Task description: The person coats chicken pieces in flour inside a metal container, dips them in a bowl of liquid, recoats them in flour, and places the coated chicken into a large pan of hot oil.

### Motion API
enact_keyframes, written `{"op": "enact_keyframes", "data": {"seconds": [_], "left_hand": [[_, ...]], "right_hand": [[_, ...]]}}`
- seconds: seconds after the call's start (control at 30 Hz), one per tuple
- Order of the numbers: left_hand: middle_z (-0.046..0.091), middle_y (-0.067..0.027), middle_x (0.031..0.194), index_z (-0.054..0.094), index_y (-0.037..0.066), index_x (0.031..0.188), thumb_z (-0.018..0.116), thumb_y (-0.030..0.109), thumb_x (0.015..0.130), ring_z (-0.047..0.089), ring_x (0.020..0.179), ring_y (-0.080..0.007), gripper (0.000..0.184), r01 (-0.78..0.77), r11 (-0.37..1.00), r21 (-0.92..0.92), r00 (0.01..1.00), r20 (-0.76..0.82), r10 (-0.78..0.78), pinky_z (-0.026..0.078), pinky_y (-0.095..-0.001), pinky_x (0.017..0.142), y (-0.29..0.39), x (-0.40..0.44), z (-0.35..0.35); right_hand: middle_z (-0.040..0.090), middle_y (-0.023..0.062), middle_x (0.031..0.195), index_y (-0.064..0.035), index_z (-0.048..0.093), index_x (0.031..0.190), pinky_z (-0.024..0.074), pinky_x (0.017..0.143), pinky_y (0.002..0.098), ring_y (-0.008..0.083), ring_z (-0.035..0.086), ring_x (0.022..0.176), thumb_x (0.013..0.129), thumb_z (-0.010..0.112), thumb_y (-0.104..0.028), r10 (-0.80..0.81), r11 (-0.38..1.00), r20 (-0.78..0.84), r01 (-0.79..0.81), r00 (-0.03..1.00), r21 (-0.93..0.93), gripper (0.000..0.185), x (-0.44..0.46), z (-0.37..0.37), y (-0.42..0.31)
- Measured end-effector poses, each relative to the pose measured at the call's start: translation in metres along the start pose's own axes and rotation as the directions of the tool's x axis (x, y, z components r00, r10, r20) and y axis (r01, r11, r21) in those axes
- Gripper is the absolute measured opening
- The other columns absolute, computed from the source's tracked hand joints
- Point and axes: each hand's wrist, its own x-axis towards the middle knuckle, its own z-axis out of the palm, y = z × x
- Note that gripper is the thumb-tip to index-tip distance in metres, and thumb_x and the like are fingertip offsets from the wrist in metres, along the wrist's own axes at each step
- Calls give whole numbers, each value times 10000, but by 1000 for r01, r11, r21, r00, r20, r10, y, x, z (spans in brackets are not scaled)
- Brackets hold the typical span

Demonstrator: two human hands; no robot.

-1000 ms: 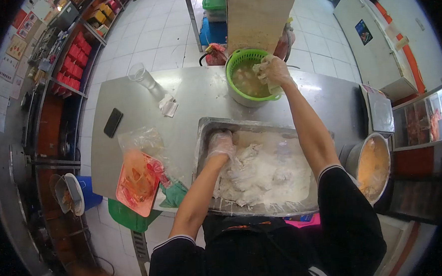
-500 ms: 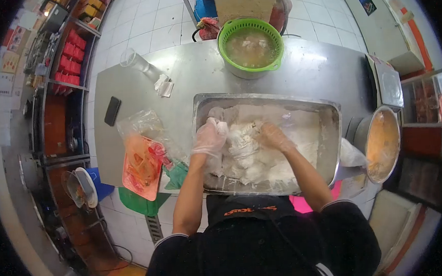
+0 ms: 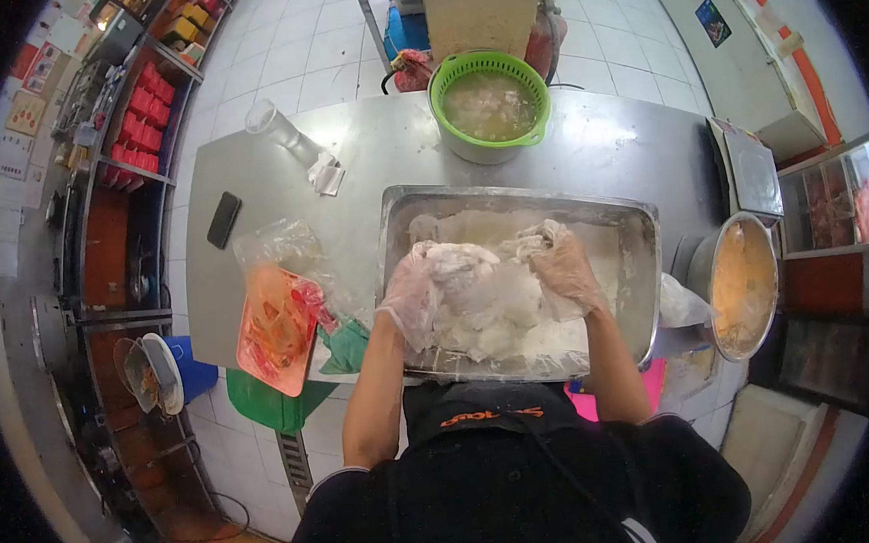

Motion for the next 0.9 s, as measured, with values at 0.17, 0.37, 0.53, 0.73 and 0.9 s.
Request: {"op": "enact_keyframes", "data": {"seconds": [0.17, 0.37, 0.53, 0.73, 0.9], "left_hand": [[675, -127, 1112, 581, -26, 1190, 570, 129, 938, 667, 1007, -205, 296, 67, 988, 137, 998, -11, -66, 534, -332, 922, -12, 3, 15], [649, -104, 1194, 571, -39, 1229, 601, 220, 934, 635, 1071, -228, 394, -78, 865, 495, 993, 111, 26, 495, -371, 962, -55, 19, -8], [603, -203, 1287, 560, -5, 1256, 614, 319, 917, 580, 1187, -333, 472, -348, 396, 850, 913, 210, 351, 457, -414, 1015, -46, 16, -18], [588, -241, 1226, 544, 14, 1238, 591, 414, 901, 536, 1222, -361, 525, -293, -335, 896, 830, 412, 376, 417, -479, 1039, -95, 20, -43], [565, -232, 1227, 566, 65, 1236, 558, 338, 901, 614, 1086, -370, 432, -118, -164, 979, 959, 155, 238, 513, -499, 880, -95, 9, -18]], "right_hand": [[699, 92, 903, -6, 442, 1380, 540, 636, 289, 148, 665, 789, 868, 669, -33, 137, 933, 224, -201, 965, 297, 561, -17, 5, -16], [696, 72, 917, -9, 536, 1294, 533, 675, 247, 117, 646, 799, 909, 645, -79, -41, 983, 107, 20, 993, 185, 406, -30, 27, -25], [707, 68, 844, -15, 666, 1084, 551, 681, 287, 133, 653, 733, 955, 608, -181, 29, 986, 59, -19, 998, -165, 218, -11, -17, -57], [687, 60, 806, 19, 680, 1042, 529, 658, 290, 138, 629, 677, 935, 572, -230, -90, 993, -171, 76, 981, -89, 292, 78, -47, -167], [698, 116, 960, 31, 678, 1047, 535, 725, 305, 180, 659, 769, 904, 584, -229, -206, 967, 41, 209, 978, -146, 311, 183, -30, -126]]}}
